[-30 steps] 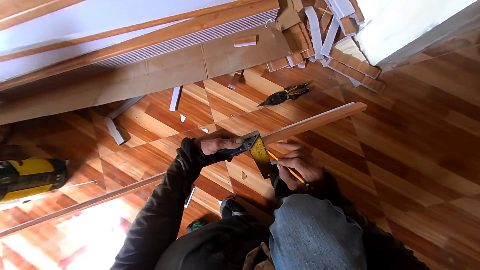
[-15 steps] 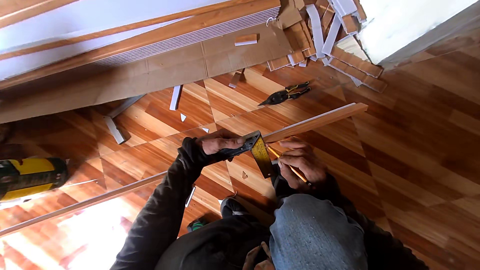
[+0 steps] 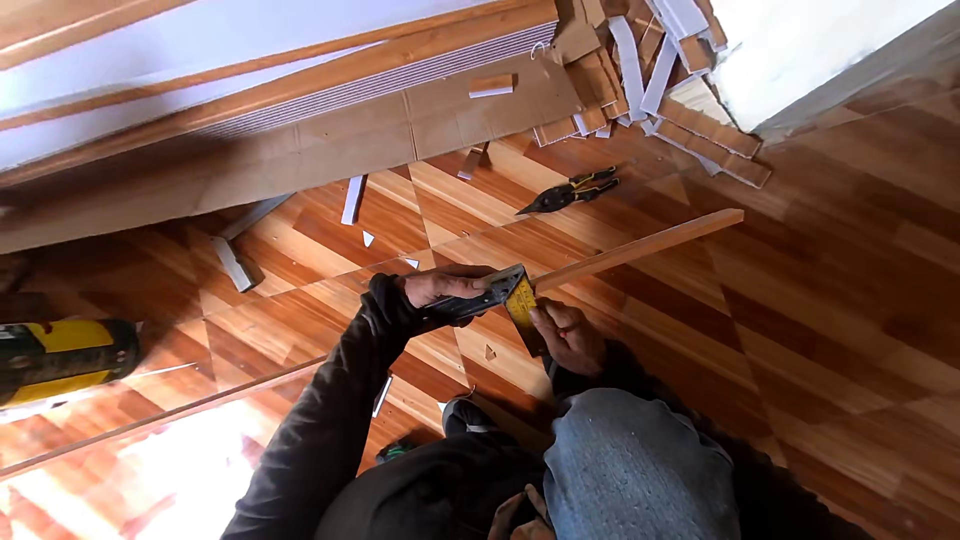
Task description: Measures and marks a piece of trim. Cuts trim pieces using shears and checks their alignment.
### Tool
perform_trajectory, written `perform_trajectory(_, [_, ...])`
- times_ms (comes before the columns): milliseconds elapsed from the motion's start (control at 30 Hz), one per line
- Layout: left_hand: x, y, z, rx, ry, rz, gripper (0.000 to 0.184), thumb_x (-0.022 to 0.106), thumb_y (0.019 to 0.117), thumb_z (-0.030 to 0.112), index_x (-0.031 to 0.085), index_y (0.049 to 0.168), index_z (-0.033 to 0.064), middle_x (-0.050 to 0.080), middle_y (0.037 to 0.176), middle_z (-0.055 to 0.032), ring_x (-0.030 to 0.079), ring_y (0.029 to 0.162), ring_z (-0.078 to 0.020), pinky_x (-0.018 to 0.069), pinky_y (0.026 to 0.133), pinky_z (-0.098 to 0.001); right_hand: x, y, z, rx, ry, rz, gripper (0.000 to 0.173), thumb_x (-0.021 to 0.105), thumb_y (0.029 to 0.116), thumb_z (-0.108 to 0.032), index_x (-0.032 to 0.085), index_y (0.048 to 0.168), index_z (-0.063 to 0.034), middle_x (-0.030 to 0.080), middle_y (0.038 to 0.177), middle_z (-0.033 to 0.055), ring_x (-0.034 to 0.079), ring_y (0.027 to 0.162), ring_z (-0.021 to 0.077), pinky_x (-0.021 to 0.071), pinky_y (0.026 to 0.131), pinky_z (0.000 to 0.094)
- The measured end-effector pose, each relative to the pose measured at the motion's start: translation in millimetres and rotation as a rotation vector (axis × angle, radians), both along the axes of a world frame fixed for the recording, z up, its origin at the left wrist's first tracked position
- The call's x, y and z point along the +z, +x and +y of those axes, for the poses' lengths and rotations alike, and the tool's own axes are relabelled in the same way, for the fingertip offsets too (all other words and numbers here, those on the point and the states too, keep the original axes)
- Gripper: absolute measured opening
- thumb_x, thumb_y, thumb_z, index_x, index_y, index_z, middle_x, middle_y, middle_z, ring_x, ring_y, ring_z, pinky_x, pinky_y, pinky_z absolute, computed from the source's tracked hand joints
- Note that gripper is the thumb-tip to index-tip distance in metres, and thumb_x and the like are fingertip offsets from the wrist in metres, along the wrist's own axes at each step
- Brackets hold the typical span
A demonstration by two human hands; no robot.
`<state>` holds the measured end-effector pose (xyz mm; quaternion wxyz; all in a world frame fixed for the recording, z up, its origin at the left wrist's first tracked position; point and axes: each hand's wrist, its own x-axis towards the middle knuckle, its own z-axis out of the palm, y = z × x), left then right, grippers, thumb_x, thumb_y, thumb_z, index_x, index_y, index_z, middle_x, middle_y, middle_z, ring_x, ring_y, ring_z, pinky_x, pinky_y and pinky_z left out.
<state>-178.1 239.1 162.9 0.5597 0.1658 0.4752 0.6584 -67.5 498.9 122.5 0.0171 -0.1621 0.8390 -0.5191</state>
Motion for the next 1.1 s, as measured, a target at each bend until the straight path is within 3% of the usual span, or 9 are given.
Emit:
perform_trajectory(67, [-8.1, 0.6, -4.1, -0.012, 0.136, -0.017, 0.053, 0.061, 0.0949, 0.055, 0.062, 0.129, 0.0138, 0.072, 0.100, 0.0002, 0.068, 0.082, -0.0050, 0.0573, 0.070, -0.0201, -3.3, -0.5, -3.9, -0.006, 0.013, 0.064, 0.034, 0.048, 0.1071, -0.020, 0.068, 0.095, 0.0042, 0.066, 0.078, 0.0130, 0.066, 0.075, 0.0159, 0.0552, 0.074, 0.0292])
perform_trajectory(133, [-10.0, -1.5, -7.0, -0.040, 0.197, -0.002, 0.058, 0.061, 0.0945, 0.057, 0.062, 0.131, 0.0118, 0.072, 0.112, -0.0025, 0.069, 0.097, -0.0086, 0.0579, 0.084, -0.0255, -5.5, -1.0, -3.1, -0.026, 0.053, 0.121, 0.033, 0.049, 0.1064, -0.020, 0.068, 0.094, 0.0034, 0.066, 0.078, 0.0128, 0.065, 0.074, 0.0155, 0.0550, 0.073, 0.0270])
perform_trajectory(267, [11.9, 2.1, 1.5, -0.090, -0.018, 0.040, 0.052, 0.065, 0.0909, 0.053, 0.062, 0.120, 0.0105, 0.075, 0.108, -0.0047, 0.074, 0.092, -0.0156, 0.0624, 0.074, -0.0303, -5.7, 0.8, -5.1, -0.061, 0.054, 0.123, 0.033, 0.048, 0.1057, -0.018, 0.068, 0.093, 0.0050, 0.066, 0.074, 0.0128, 0.064, 0.067, 0.0128, 0.0536, 0.068, 0.0240])
perform_trajectory(367, [29.5, 7.9, 12.4, -0.121, -0.160, 0.141, 0.038, 0.059, 0.0920, 0.040, 0.065, 0.110, 0.0078, 0.078, 0.098, -0.0036, 0.075, 0.091, -0.0145, 0.0611, 0.077, -0.0295, -8.0, 2.1, -8.0, -0.122, 0.004, 0.153, 0.032, 0.049, 0.1045, -0.016, 0.070, 0.094, 0.0064, 0.069, 0.075, 0.0124, 0.067, 0.071, 0.0093, 0.0545, 0.071, 0.0208])
perform_trajectory(500, [35.7, -0.4, 13.3, -0.198, -0.211, 0.173, 0.044, 0.065, 0.0918, 0.043, 0.066, 0.117, 0.0071, 0.077, 0.108, -0.0061, 0.075, 0.099, -0.0187, 0.0615, 0.085, -0.0330, -5.7, 3.7, -7.0, -0.131, 0.015, 0.126, 0.032, 0.048, 0.1047, -0.016, 0.070, 0.095, 0.0060, 0.068, 0.073, 0.0114, 0.066, 0.068, 0.0098, 0.0547, 0.067, 0.0225])
perform_trajectory(700, [38.3, -7.0, 11.2, -0.246, -0.256, 0.340, 0.025, 0.067, 0.0926, 0.027, 0.070, 0.105, 0.0048, 0.078, 0.101, -0.0038, 0.075, 0.090, -0.0119, 0.0604, 0.080, -0.0270, -4.4, 7.4, -6.9, -0.144, 0.000, 0.113, 0.035, 0.048, 0.1044, -0.018, 0.070, 0.090, 0.0054, 0.064, 0.066, 0.0097, 0.063, 0.060, 0.0097, 0.0527, 0.059, 0.0239])
perform_trajectory(833, [41.5, -7.2, 13.5, -0.222, -0.307, 0.311, 0.013, 0.065, 0.0923, 0.011, 0.071, 0.100, 0.0026, 0.078, 0.099, -0.0075, 0.076, 0.089, -0.0163, 0.0614, 0.080, -0.0296, -1.7, 8.8, -5.8, -0.128, -0.029, 0.067, 0.035, 0.047, 0.1043, -0.017, 0.070, 0.092, 0.0058, 0.066, 0.067, 0.0094, 0.065, 0.062, 0.0087, 0.0540, 0.060, 0.0235])
perform_trajectory(933, [43.7, -8.1, 13.1, -0.233, -0.323, 0.274, 0.012, 0.064, 0.0939, 0.009, 0.070, 0.101, 0.0020, 0.078, 0.101, -0.0088, 0.076, 0.092, -0.0194, 0.0617, 0.083, -0.0314, 0.5, 8.9, -4.1, -0.087, -0.062, 0.026, 0.036, 0.045, 0.1051, -0.018, 0.070, 0.095, 0.0067, 0.069, 0.071, 0.0102, 0.070, 0.066, 0.0110, 0.0596, 0.063, 0.0273])
perform_trajectory(1100, [44.0, -8.4, 13.6, -0.253, -0.316, 0.268, 0.011, 0.063, 0.0950, 0.008, 0.071, 0.098, 0.0015, 0.078, 0.100, -0.0083, 0.076, 0.093, -0.0180, 0.0619, 0.084, -0.0315, -0.7, 9.6, -1.4, -0.038, -0.135, 0.024, 0.036, 0.045, 0.1056, -0.016, 0.068, 0.089, 0.0067, 0.066, 0.067, 0.0081, 0.069, 0.063, 0.0082, 0.0588, 0.061, 0.0250])
